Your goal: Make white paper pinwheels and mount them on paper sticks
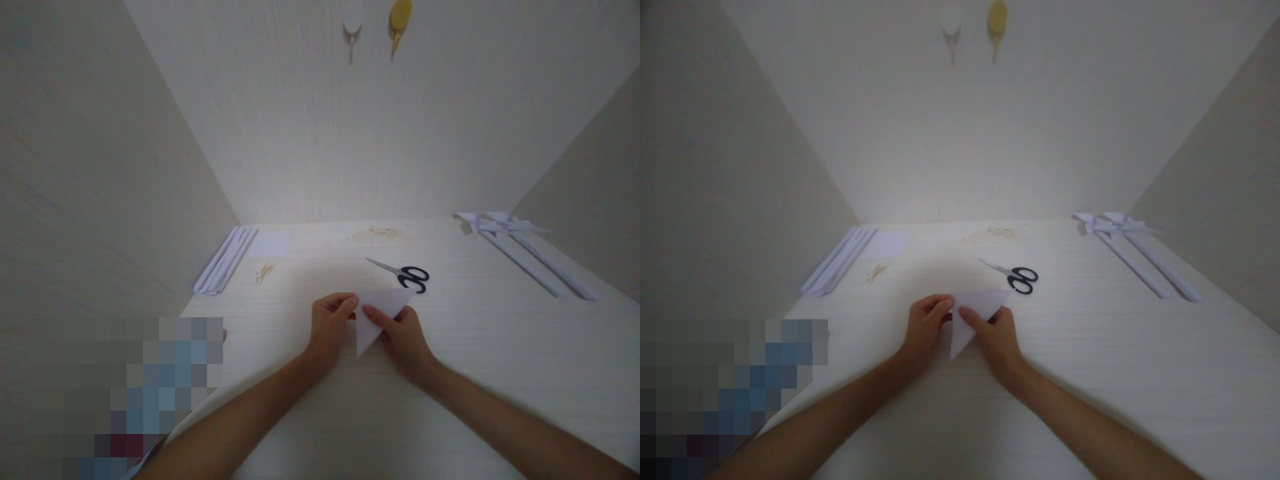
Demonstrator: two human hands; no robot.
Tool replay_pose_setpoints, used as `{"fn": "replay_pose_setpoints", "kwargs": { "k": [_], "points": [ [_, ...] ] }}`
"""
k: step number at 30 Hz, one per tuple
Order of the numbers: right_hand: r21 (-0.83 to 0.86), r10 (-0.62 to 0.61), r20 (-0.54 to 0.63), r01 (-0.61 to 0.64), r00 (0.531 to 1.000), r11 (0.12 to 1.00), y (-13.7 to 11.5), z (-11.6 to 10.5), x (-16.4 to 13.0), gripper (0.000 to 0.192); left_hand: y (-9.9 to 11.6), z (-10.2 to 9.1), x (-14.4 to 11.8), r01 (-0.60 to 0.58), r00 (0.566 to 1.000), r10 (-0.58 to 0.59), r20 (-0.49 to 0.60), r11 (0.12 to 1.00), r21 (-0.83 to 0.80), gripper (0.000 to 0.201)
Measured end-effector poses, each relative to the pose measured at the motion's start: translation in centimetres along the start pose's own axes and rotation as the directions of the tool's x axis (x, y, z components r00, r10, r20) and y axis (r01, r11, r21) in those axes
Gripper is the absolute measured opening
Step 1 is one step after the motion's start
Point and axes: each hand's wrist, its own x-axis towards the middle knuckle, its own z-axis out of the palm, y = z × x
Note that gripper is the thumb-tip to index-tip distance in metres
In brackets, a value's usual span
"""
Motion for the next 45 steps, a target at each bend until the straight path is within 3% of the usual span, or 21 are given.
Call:
{"fn": "replay_pose_setpoints", "kwargs": {
  "k": [20,35,45],
  "points": [
    [-0.048,-0.002,-0.015,0.001,1.000,0.999,0.1,-0.2,0.0,0.030,0.0,-0.2,0.0,-0.014,1.000,0.014,0.018,1.000,-0.014,0.012],
    [-0.116,-0.028,-0.036,0.024,0.999,0.993,-0.2,-0.2,-0.1,0.031,0.2,-0.1,-0.3,-0.111,0.993,0.115,-0.015,0.983,0.143,0.016],
    [-0.309,-0.068,-0.083,0.040,0.994,0.950,-1.1,0.0,-0.4,0.030,-0.1,-0.1,-0.6,-0.177,0.984,0.180,0.011,0.952,0.251,0.020]
  ]
}}
